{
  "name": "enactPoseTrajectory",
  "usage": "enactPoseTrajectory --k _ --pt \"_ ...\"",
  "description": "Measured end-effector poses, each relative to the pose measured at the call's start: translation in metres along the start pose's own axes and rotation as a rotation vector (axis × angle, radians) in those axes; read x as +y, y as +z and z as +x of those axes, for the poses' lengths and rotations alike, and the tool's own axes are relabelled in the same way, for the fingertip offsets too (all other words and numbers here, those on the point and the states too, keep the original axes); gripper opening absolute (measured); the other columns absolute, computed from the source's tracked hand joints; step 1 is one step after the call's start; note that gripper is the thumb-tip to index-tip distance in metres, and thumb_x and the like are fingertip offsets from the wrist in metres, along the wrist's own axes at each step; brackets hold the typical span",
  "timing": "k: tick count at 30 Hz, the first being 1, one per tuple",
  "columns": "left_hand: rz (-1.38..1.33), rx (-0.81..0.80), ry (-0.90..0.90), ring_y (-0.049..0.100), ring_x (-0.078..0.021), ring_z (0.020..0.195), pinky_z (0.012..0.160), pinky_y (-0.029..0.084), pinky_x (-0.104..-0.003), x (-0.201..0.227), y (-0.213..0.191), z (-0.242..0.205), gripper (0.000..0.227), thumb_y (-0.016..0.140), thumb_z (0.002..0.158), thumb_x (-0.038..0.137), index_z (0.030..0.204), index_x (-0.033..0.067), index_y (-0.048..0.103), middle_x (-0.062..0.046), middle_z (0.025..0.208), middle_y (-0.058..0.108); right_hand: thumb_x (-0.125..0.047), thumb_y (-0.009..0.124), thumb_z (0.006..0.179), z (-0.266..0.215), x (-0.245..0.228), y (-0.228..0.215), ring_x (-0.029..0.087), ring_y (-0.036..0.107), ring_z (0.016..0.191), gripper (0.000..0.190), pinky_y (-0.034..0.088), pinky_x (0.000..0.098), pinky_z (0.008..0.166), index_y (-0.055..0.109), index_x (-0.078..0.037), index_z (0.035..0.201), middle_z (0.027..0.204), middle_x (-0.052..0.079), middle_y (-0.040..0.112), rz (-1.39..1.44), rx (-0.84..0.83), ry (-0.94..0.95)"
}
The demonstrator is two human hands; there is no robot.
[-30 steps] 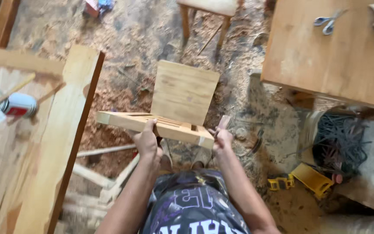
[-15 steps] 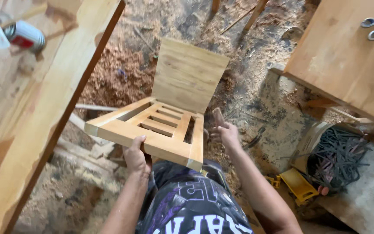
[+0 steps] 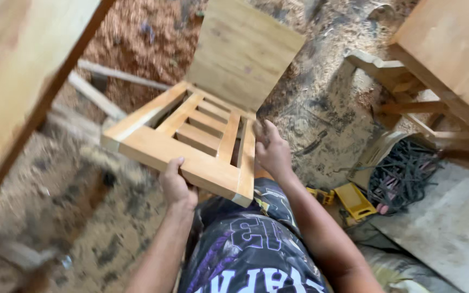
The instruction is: The person assembles a wooden chair by fitting the backrest slats and seat pieces together by hand, using a small wooden block to tap components into place.
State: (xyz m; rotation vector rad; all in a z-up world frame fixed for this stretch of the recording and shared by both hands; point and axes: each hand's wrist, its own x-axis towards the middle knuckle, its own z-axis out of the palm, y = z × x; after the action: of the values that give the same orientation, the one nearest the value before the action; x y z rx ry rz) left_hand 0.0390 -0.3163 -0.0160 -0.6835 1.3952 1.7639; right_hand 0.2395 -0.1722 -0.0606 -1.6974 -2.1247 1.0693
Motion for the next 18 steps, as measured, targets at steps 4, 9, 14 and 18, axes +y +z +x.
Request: enactPoseTrajectory --k 4,9,14,18 --pt "-0.04 0.191 -0.059 0.067 -0.0289 0.106 0.095 0.055 -0.042 -0.005 -0.038 0.0 0.047 0.065 0.081 0.013 0.123 -0.0067 0.057 -0.015 0.112 0.066 -0.016 0.07 0.086 -0.03 -0.04 0.019 0.034 0.072 0.088 0.018 0.058 0.0456 0.08 0.074 -0.008 0.102 0.091 0.015 0.075 -0.175 -0.127 -0.145" --pt "-0.066 0.189 -0.054 0.068 -0.0309 0.109 0.098 0.054 -0.042 -0.008 -0.072 -0.005 0.047 0.062 0.083 0.017 0.124 -0.0059 0.058 -0.017 0.116 0.068 -0.014 0.069 0.078 -0.056 -0.051 0.044 0.03 0.071 0.092 0.026 0.059 0.0444 0.078 0.074 -0.011 0.104 0.094 0.013 0.075 -0.195 -0.19 -0.384" --pt "-0.048 0.135 -0.027 0.067 -0.0328 0.114 0.101 0.053 -0.042 -0.012 -0.092 -0.007 0.049 0.057 0.085 0.018 0.127 -0.0069 0.058 -0.02 0.121 0.068 -0.019 0.069 0.084 -0.064 -0.061 0.059 0.033 0.069 0.094 0.04 0.058 0.0466 0.078 0.069 -0.006 0.122 0.096 0.015 0.072 -0.159 -0.356 -0.369" --pt "-0.026 0.215 -0.027 0.064 -0.0341 0.118 0.104 0.051 -0.044 -0.011 -0.093 -0.016 0.051 0.055 0.089 0.018 0.133 -0.0078 0.053 -0.021 0.126 0.064 -0.027 0.072 0.086 -0.065 -0.062 0.065 0.036 0.062 0.103 0.054 0.053 0.0472 0.089 0.063 -0.005 0.134 0.102 0.021 0.065 -0.123 -0.541 -0.132"
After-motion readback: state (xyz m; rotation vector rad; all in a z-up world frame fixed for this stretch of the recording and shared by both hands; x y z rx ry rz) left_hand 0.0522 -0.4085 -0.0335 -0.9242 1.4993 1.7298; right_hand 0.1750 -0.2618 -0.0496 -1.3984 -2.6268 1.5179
